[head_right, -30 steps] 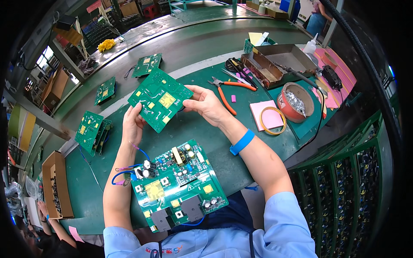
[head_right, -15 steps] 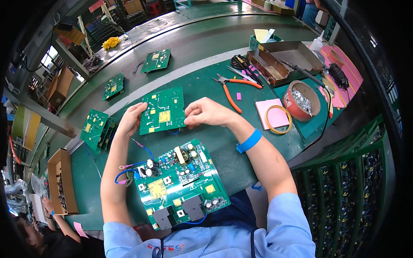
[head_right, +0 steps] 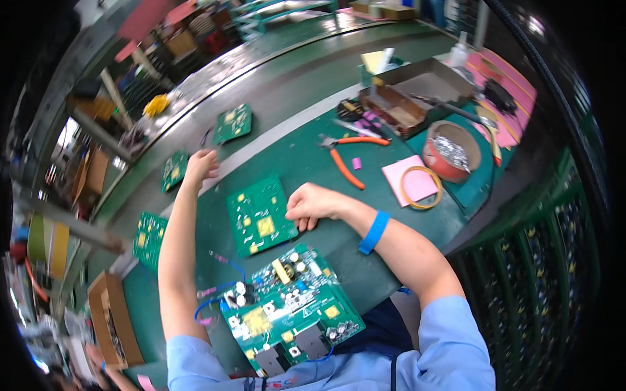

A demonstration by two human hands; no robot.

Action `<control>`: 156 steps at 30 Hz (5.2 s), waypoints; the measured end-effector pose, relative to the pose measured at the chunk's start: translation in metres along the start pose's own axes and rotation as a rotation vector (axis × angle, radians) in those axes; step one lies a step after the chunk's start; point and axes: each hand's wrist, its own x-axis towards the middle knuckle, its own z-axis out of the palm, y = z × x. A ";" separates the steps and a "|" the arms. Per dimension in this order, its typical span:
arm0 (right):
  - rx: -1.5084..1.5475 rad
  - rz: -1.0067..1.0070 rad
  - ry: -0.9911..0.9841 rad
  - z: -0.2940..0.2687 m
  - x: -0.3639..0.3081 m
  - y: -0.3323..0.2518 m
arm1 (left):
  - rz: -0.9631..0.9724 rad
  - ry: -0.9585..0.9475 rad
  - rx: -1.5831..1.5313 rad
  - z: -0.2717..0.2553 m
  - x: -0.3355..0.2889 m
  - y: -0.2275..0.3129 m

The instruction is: The person uses a soldering iron to attach wires to green circuit boards on a workbench. They then use pliers to trim excess wire and inspect the boards, stacking them as they finish. The person handles multiple boards sequentially, performing soldering and trimming operations on each.

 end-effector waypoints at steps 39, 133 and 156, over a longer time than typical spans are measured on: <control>-0.016 0.048 -0.037 -0.004 -0.001 -0.002 | 0.613 0.428 0.786 0.020 0.018 -0.013; -0.113 -0.036 0.002 0.011 0.000 0.002 | 0.014 -0.544 -0.167 0.003 -0.213 0.046; 0.183 -0.401 0.611 -0.043 -0.040 -0.037 | 0.486 -0.059 0.317 0.048 -0.191 0.001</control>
